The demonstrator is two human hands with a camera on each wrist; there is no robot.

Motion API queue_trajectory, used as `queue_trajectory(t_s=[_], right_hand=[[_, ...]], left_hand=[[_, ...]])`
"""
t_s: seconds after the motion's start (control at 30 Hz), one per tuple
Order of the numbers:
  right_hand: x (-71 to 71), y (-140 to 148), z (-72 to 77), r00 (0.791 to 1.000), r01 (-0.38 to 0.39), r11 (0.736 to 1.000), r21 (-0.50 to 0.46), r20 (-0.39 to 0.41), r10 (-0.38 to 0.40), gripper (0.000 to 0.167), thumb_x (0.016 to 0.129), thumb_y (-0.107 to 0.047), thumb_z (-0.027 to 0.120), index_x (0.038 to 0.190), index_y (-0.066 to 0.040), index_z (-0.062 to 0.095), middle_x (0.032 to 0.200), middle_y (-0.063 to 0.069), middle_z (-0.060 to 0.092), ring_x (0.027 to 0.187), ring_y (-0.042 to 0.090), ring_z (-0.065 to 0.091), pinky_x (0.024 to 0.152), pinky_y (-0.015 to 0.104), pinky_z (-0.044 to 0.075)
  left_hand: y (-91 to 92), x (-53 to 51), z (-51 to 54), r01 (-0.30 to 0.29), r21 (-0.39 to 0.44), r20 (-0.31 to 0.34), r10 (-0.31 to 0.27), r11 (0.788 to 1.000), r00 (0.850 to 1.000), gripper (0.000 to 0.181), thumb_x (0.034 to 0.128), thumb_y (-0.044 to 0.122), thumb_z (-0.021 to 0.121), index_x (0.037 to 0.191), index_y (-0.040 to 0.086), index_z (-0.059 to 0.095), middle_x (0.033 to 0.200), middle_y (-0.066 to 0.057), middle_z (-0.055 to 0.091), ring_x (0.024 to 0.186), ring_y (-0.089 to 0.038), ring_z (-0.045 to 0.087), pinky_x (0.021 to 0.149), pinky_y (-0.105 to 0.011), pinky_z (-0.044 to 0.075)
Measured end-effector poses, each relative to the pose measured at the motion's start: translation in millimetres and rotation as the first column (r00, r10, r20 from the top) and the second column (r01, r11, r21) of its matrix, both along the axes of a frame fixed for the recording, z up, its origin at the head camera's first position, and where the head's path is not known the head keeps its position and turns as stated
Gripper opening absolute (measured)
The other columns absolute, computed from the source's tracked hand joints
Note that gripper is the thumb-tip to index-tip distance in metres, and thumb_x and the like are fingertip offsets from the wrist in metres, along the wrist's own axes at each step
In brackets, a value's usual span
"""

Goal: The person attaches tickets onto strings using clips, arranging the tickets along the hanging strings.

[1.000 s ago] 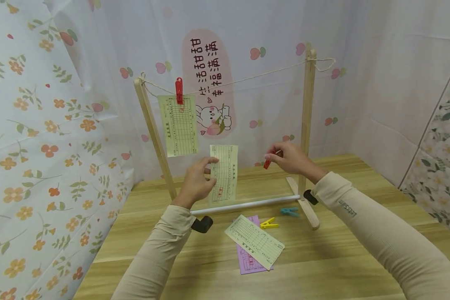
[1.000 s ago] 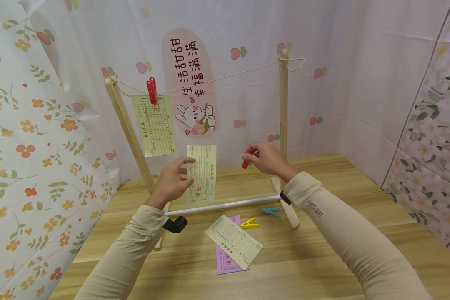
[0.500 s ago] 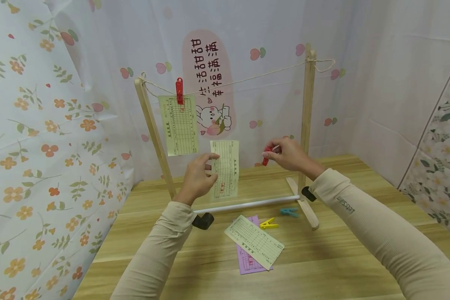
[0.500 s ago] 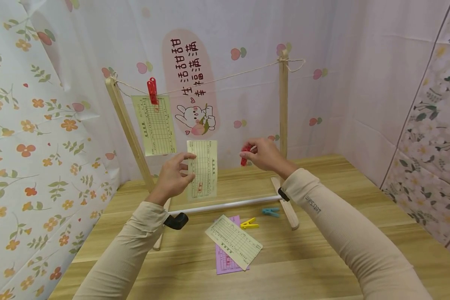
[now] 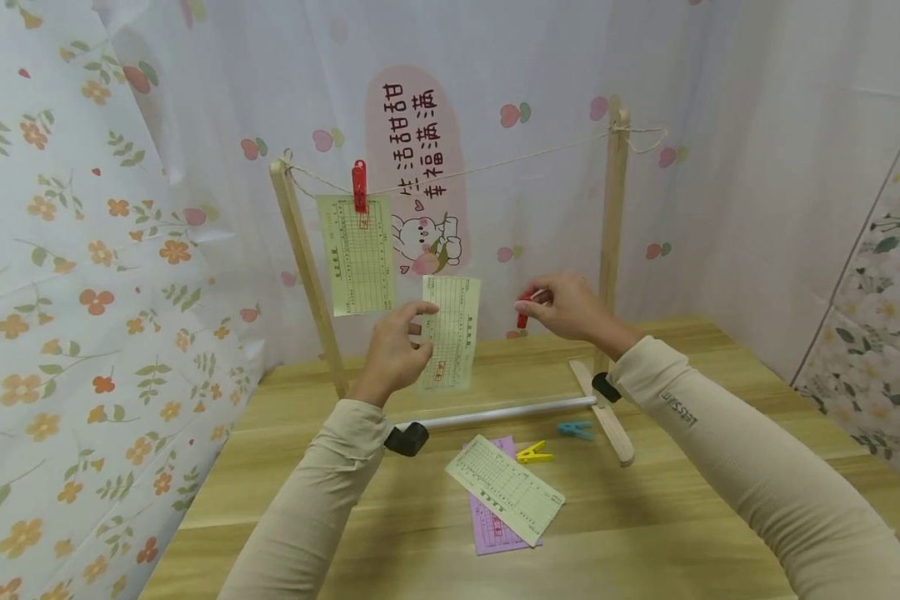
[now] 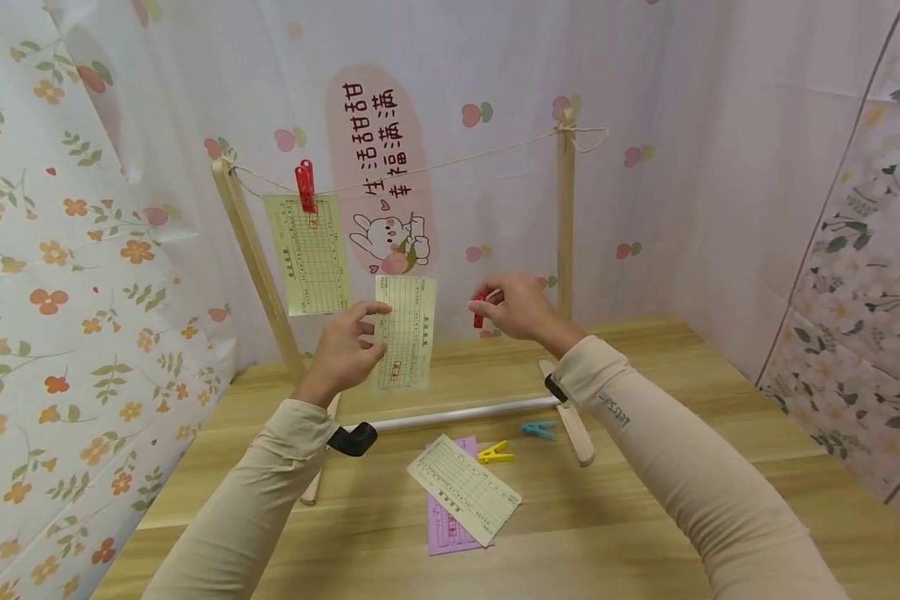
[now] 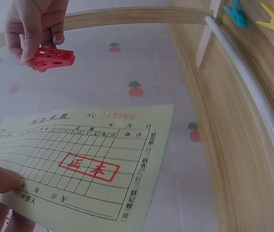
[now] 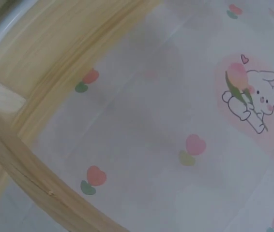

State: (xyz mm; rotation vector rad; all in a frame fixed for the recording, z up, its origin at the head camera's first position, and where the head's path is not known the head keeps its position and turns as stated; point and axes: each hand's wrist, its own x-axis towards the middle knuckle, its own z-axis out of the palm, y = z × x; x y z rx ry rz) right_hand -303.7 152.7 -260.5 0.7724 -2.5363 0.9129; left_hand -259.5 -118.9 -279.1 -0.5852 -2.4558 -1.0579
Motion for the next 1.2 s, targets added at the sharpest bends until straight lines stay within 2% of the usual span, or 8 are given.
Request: queue_trajectory(t_s=[0.23,0.43,0.63,0.77,0.97,1.2], right_hand=[[-0.2,-3.9,9.6,1.0,0.006,1.0,-0.023,0.001,-0.006,0.018,0.095,-0.016,0.063,0.099,-0.001,0.071,0.097,0.015,0.071,0.091,0.032,0.068,0.078,0.048,0.054],[-1.0,-8.4,15.8,1.0,-0.003,0.998,-0.055,0.009,0.003,0.017,0.095,-0.015,0.062,0.099,0.0,0.07,0.096,0.014,0.07,0.093,0.032,0.067,0.08,0.047,0.054],[-0.4,-11.4,21.5,1.0,-0.002,0.998,-0.064,0.018,0.003,0.016,0.096,-0.014,0.061,0.1,-0.001,0.069,0.097,0.014,0.07,0.096,0.033,0.067,0.082,0.048,0.053],[-1.1,-13.8,25.3,1.0,-0.002,0.998,-0.067,0.012,0.003,0.019,0.095,-0.013,0.061,0.108,0.0,0.066,0.101,0.015,0.069,0.097,0.033,0.066,0.083,0.048,0.053],[-2.1,-16.3,30.6,1.0,-0.006,0.998,-0.067,0.018,0.007,0.032,0.095,-0.011,0.061,0.125,0.0,0.058,0.114,0.019,0.065,0.102,0.033,0.064,0.086,0.048,0.051],[-3.3,-18.4,34.2,0.999,0.006,0.999,-0.034,0.032,-0.005,0.036,0.095,-0.011,0.062,0.129,-0.002,0.058,0.118,0.016,0.064,0.103,0.031,0.065,0.086,0.046,0.052]], left_hand=[[4.0,-5.1,4.4,0.01,0.017,-0.056,-0.009,1.0,0.998,0.045,0.0781,-0.01,0.063,0.121,0.004,0.062,0.122,-0.014,0.06,0.094,-0.03,0.065,0.074,-0.039,0.057],[4.6,-7.7,6.5,0.021,0.035,-0.078,-0.018,0.999,0.997,0.043,0.0785,-0.01,0.062,0.12,0.003,0.062,0.122,-0.014,0.061,0.095,-0.029,0.065,0.073,-0.036,0.058],[6.2,-7.8,10.7,0.006,0.044,-0.079,-0.002,0.999,0.997,0.041,0.079,-0.008,0.066,0.118,0.003,0.063,0.122,-0.014,0.061,0.096,-0.03,0.064,0.075,-0.037,0.057],[7.6,-8.2,13.1,-0.008,0.062,-0.075,0.013,0.998,0.997,0.04,0.0797,-0.008,0.067,0.118,0.003,0.063,0.122,-0.015,0.061,0.098,-0.03,0.063,0.076,-0.037,0.057],[9.8,-10.2,15.7,-0.012,0.073,-0.099,0.02,0.997,0.995,0.039,0.0797,-0.008,0.068,0.117,0.004,0.064,0.121,-0.013,0.062,0.096,-0.03,0.063,0.074,-0.035,0.057],[10.9,-11.0,18.9,-0.029,0.084,-0.106,0.038,0.996,0.994,0.038,0.0799,-0.008,0.069,0.116,0.004,0.063,0.121,-0.014,0.061,0.096,-0.03,0.064,0.075,-0.035,0.057]])
